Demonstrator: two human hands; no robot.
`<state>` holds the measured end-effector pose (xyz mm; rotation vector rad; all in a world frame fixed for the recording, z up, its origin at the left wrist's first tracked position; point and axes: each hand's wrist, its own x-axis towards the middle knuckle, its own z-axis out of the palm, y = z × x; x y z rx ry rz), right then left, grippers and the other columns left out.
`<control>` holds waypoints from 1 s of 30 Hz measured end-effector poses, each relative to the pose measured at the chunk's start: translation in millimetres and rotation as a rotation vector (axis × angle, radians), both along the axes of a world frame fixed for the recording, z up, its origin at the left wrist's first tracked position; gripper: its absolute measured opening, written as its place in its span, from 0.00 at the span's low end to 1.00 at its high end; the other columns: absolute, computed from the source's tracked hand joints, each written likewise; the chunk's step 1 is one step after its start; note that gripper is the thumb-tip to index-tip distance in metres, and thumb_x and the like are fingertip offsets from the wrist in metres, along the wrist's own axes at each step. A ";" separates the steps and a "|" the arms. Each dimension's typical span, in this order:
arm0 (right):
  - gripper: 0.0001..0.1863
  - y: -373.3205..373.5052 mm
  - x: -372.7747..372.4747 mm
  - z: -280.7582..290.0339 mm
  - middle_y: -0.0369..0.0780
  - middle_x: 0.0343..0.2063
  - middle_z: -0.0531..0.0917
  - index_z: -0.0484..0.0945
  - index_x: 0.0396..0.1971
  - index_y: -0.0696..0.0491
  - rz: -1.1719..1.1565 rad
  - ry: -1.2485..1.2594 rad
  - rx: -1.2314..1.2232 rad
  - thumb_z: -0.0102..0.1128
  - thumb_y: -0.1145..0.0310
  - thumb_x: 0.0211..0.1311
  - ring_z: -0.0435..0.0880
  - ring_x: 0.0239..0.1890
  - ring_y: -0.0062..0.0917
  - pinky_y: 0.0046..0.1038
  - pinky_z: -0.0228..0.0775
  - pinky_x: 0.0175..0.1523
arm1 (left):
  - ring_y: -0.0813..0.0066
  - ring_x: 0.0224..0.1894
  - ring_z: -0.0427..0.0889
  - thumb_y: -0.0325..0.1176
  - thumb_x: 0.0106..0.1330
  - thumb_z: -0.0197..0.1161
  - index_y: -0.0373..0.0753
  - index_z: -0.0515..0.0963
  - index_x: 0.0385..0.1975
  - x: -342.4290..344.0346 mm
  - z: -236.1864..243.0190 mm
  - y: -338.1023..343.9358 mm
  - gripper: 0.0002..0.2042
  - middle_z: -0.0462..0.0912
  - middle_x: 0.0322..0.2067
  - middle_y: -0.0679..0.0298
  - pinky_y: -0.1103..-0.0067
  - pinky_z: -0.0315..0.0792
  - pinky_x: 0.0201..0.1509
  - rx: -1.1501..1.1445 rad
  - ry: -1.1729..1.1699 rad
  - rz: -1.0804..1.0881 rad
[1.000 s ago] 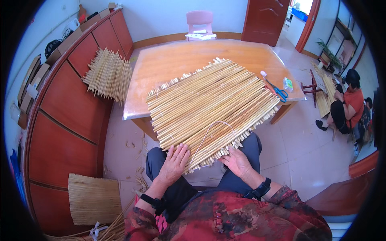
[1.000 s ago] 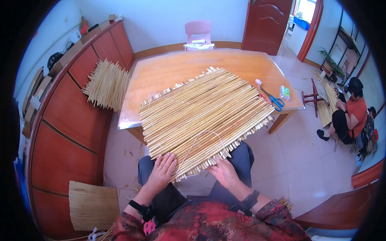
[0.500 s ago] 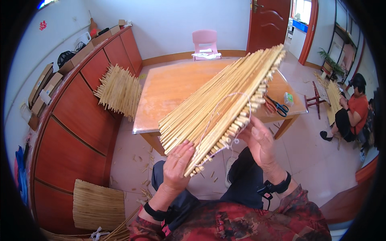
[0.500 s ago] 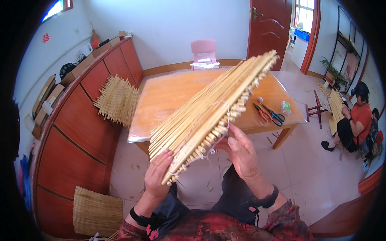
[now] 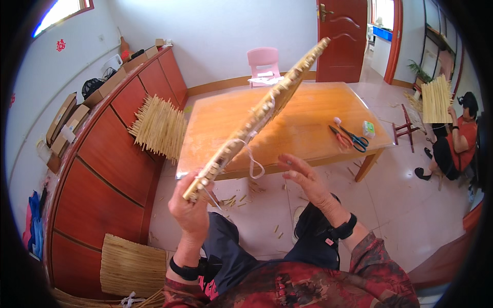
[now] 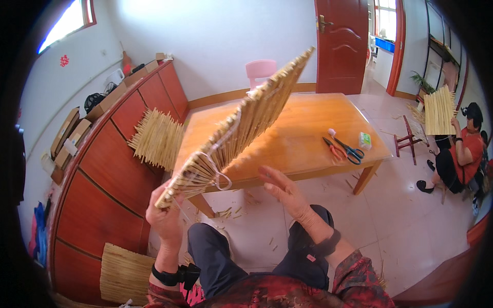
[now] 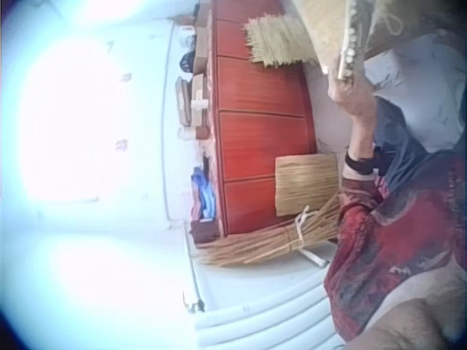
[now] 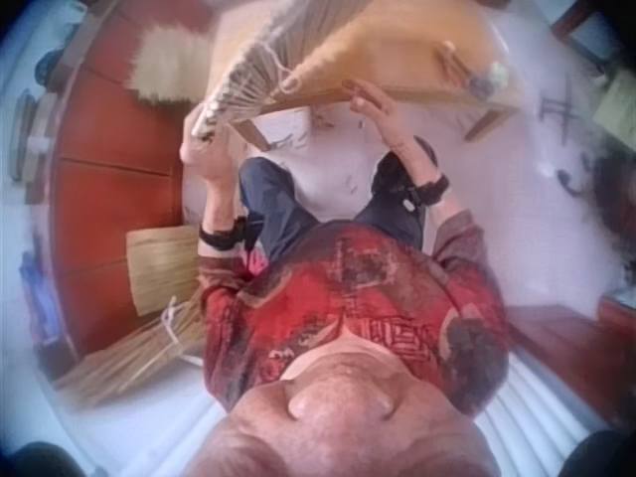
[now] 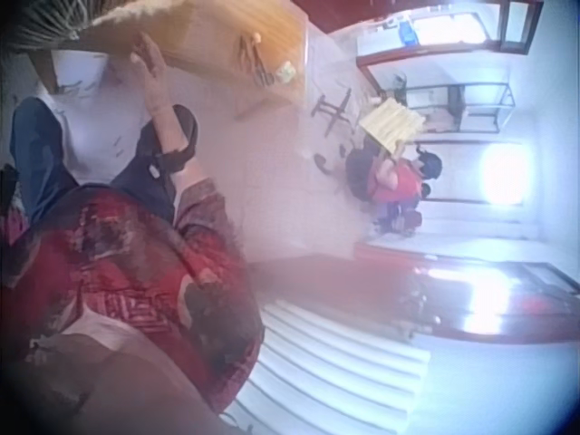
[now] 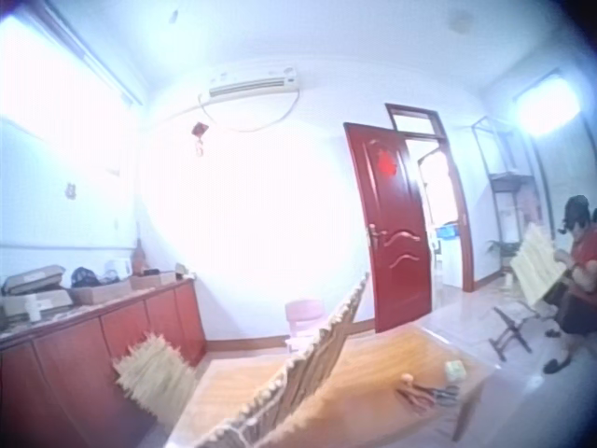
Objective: The person weaves together lengths of straw using a needle and white thread, passing the thread through the stalks and pulling it tight to secure the mat. The person also uses scissors to trim the ends of the thread and the straw stalks.
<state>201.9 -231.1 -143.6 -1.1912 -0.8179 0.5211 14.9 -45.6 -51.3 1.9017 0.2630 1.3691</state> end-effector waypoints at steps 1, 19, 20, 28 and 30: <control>0.28 0.5 -0.1 -13.1 0.43 0.56 0.65 0.57 0.59 0.57 -0.003 0.037 -0.064 0.49 0.61 0.62 0.65 0.58 0.30 0.31 0.60 0.56 | 0.85 0.34 0.72 0.19 0.55 0.60 0.30 0.74 0.38 -0.7 3.3 3.1 0.10 0.77 0.32 0.66 0.86 0.68 0.39 -0.034 -0.028 0.020; 0.19 -38.2 -23.6 -97.5 0.40 0.43 0.76 0.71 0.46 0.60 -0.421 0.118 -0.398 0.50 0.62 0.61 0.74 0.43 0.22 0.22 0.67 0.46 | 0.74 0.41 0.75 0.26 0.60 0.58 0.36 0.69 0.45 22.4 -110.4 34.7 0.13 0.75 0.41 0.64 0.78 0.71 0.46 -1.133 -0.529 -0.133; 0.19 -44.9 -19.2 -97.1 0.41 0.42 0.75 0.71 0.46 0.60 -0.420 -0.024 -0.415 0.50 0.63 0.60 0.74 0.43 0.22 0.22 0.67 0.46 | 0.74 0.41 0.75 0.26 0.60 0.58 0.36 0.69 0.45 23.3 -121.3 34.2 0.13 0.75 0.41 0.64 0.78 0.71 0.46 -1.147 -0.530 -0.122; 0.18 -57.9 -26.6 -72.2 0.47 0.44 0.72 0.70 0.43 0.58 -0.484 -0.914 -0.721 0.55 0.67 0.53 0.66 0.51 0.41 0.37 0.55 0.55 | 0.71 0.46 0.74 0.28 0.62 0.55 0.35 0.66 0.48 26.7 -183.0 -5.6 0.15 0.74 0.44 0.62 0.75 0.71 0.49 -1.471 -0.401 -0.326; 0.18 -63.5 -24.8 -73.2 0.47 0.46 0.71 0.70 0.44 0.58 -0.479 -0.984 -0.804 0.55 0.67 0.53 0.66 0.51 0.41 0.38 0.54 0.56 | 0.71 0.46 0.74 0.26 0.62 0.55 0.35 0.66 0.48 19.2 -192.5 -23.9 0.15 0.74 0.45 0.61 0.73 0.70 0.51 -1.548 -0.334 -0.409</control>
